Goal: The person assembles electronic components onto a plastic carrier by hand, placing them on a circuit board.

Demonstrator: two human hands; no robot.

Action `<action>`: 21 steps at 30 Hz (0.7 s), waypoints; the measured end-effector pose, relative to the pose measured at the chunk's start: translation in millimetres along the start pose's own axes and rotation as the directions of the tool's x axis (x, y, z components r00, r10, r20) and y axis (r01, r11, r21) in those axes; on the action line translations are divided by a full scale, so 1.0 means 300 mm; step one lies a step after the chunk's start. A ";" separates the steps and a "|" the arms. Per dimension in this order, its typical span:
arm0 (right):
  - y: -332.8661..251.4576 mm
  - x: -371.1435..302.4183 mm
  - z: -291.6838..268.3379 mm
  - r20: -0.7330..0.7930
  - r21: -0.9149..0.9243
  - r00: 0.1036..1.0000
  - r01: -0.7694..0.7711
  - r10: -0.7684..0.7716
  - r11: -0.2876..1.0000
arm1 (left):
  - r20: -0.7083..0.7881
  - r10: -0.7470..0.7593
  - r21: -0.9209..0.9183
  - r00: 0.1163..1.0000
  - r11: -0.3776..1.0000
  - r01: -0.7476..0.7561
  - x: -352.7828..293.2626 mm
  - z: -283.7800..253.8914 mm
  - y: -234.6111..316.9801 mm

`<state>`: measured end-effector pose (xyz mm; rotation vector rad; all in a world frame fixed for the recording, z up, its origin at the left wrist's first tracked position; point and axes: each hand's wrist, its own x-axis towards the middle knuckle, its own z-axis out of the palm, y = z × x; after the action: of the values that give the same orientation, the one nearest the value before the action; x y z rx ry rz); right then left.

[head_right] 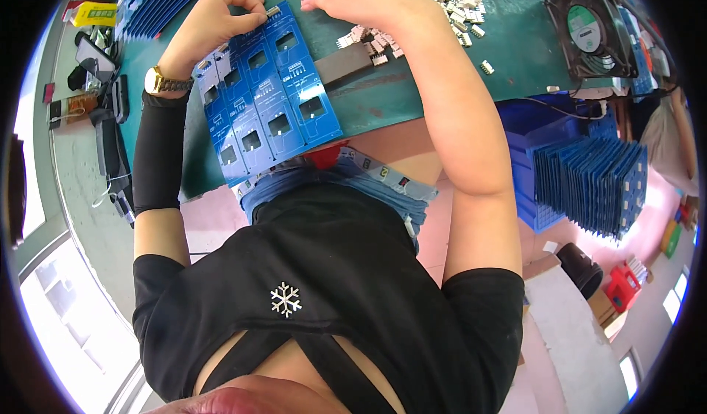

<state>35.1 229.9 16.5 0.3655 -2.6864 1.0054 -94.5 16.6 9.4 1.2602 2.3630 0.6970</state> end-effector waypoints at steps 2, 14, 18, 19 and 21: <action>0.008 0.002 0.003 -0.007 0.000 1.000 0.026 -0.026 1.000 | 0.038 -0.024 0.005 0.999 1.000 0.024 0.004 -0.008 0.003; -0.001 -0.006 -0.008 -0.009 0.034 0.999 0.042 -0.042 0.999 | 0.088 0.011 0.089 0.996 0.996 -0.019 0.025 -0.024 -0.003; -0.011 -0.003 -0.014 -0.005 0.014 0.999 0.036 -0.036 0.999 | 0.064 0.028 0.106 0.998 0.994 -0.034 0.019 -0.017 -0.004; -0.009 -0.002 -0.013 -0.004 0.013 0.999 0.037 -0.037 0.999 | 0.022 0.060 0.134 0.998 0.989 -0.062 0.014 -0.011 -0.004; -0.001 -0.002 -0.007 -0.008 0.015 0.998 0.064 -0.064 0.998 | -0.021 0.094 0.162 0.995 0.983 -0.089 0.004 -0.006 0.007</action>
<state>36.1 231.3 18.0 0.4472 -2.6439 1.0067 -94.7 18.2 12.0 1.4428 2.4392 0.5636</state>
